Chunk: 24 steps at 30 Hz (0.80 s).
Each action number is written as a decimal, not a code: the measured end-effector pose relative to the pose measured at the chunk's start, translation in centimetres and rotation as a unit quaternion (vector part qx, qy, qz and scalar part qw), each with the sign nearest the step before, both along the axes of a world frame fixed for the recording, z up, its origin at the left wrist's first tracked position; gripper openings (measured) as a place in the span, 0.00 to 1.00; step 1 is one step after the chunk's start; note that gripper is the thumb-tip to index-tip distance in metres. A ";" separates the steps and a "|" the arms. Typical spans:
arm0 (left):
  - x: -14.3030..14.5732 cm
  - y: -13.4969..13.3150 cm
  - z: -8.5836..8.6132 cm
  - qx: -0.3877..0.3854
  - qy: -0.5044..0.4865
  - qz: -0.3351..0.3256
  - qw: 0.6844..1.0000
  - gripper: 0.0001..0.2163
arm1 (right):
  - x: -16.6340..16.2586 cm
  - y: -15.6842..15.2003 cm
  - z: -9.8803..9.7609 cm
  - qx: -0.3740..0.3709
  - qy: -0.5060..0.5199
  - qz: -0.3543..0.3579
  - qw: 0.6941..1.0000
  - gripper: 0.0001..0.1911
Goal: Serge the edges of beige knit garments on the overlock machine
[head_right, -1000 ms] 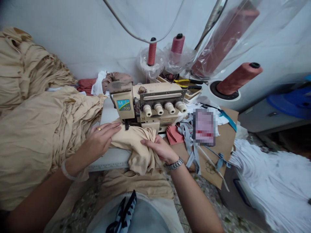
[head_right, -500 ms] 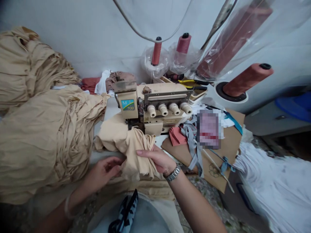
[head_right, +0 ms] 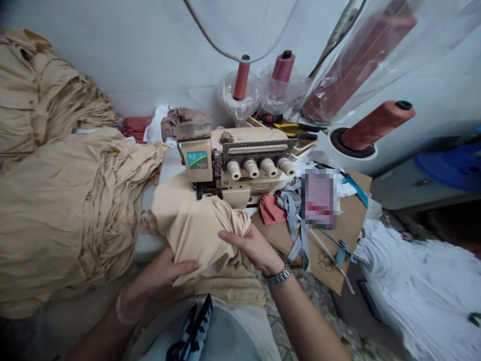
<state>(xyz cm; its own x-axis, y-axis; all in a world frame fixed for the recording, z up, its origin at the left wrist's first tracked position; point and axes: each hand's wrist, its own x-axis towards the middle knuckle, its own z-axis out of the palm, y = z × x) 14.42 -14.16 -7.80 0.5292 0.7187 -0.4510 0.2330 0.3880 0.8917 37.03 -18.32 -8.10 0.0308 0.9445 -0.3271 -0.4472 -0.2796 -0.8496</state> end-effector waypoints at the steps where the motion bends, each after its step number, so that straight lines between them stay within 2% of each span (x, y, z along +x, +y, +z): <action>1: 0.3 0.2 0.0 -0.013 -0.025 -0.012 1.000 0.28 | 0.0 0.0 0.0 -0.001 0.004 -0.001 1.000 0.29; 6: 0.7 1.6 0.1 -0.017 -0.084 -0.001 0.996 0.28 | -0.9 -0.3 -0.1 0.006 -0.003 -0.025 1.000 0.27; 11: 0.0 2.6 0.5 -0.067 -0.044 -0.064 0.995 0.32 | -3.0 -0.9 -0.1 0.018 0.027 -0.046 0.998 0.26; 15: -1.3 2.9 1.0 -0.016 0.007 -0.113 0.993 0.28 | -3.9 -2.7 -0.4 -0.002 0.019 -0.065 0.998 0.22; 20: -2.5 2.0 1.5 0.004 0.007 -0.110 0.994 0.28 | -4.9 -7.0 -1.9 -0.071 -0.019 -0.065 0.995 0.19; 24: -2.1 2.1 1.9 0.013 0.016 -0.057 0.998 0.30 | -6.2 -8.3 -2.7 -0.080 0.013 -0.092 0.993 0.20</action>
<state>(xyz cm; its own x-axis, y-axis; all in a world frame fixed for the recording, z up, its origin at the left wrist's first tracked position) 12.31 -12.09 -5.86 0.5943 0.6663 -0.4504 0.3028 0.3335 0.8928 30.88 -26.58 -10.81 0.1875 0.8599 -0.4748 -0.5237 -0.3215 -0.7889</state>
